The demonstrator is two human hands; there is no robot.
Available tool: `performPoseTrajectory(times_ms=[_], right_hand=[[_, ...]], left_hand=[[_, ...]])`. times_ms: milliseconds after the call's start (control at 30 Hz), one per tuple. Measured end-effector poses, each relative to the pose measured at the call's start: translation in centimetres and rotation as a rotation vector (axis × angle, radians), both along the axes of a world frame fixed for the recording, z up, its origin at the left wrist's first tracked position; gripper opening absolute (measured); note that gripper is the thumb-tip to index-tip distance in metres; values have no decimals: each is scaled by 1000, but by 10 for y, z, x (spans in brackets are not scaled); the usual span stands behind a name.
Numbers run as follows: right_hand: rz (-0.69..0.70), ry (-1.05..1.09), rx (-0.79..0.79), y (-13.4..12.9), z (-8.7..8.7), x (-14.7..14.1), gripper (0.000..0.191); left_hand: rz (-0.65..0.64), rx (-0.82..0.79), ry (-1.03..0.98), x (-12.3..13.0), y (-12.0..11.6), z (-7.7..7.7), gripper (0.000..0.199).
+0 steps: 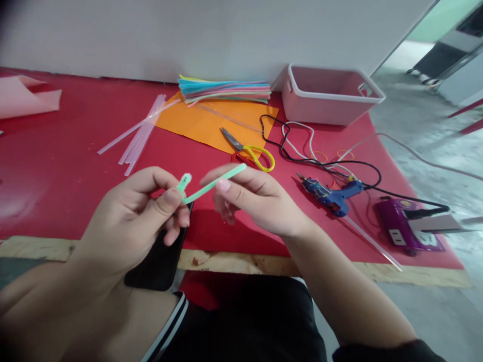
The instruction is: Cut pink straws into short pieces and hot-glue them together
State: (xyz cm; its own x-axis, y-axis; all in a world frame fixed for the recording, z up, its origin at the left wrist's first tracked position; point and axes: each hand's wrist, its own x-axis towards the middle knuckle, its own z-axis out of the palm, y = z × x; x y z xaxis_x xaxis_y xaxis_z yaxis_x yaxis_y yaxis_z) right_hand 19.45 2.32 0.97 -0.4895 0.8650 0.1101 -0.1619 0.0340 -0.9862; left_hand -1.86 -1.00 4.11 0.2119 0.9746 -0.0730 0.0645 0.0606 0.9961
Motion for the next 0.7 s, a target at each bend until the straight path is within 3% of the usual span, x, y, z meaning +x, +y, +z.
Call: performPoseTrajectory(times_ms=[67, 167, 233, 267, 400, 500, 700], right_hand=[[-265, -93, 267, -1, -4, -4, 35], [-612, -377, 901, -5, -12, -11, 37], [-633, -571, 1199, -10, -16, -16, 25], [-614, -654, 1253, -13, -17, -19, 19], [-630, -860, 1228, -18, -19, -21, 19], [-691, -835, 1191, -15, -17, -18, 21], [-537, -796, 1091, -10, -18, -17, 16]], left_hand=[[10, 23, 38, 2, 0, 0, 19], [38, 125, 134, 5, -1, -3, 19], [59, 222, 213, 5, 0, -6, 16], [70, 266, 250, 4, 1, -8, 15], [99, 321, 330, 2, 4, -15, 16], [73, 317, 350, 2, 5, -16, 17], [-154, 308, 535, -3, 12, -6, 21]])
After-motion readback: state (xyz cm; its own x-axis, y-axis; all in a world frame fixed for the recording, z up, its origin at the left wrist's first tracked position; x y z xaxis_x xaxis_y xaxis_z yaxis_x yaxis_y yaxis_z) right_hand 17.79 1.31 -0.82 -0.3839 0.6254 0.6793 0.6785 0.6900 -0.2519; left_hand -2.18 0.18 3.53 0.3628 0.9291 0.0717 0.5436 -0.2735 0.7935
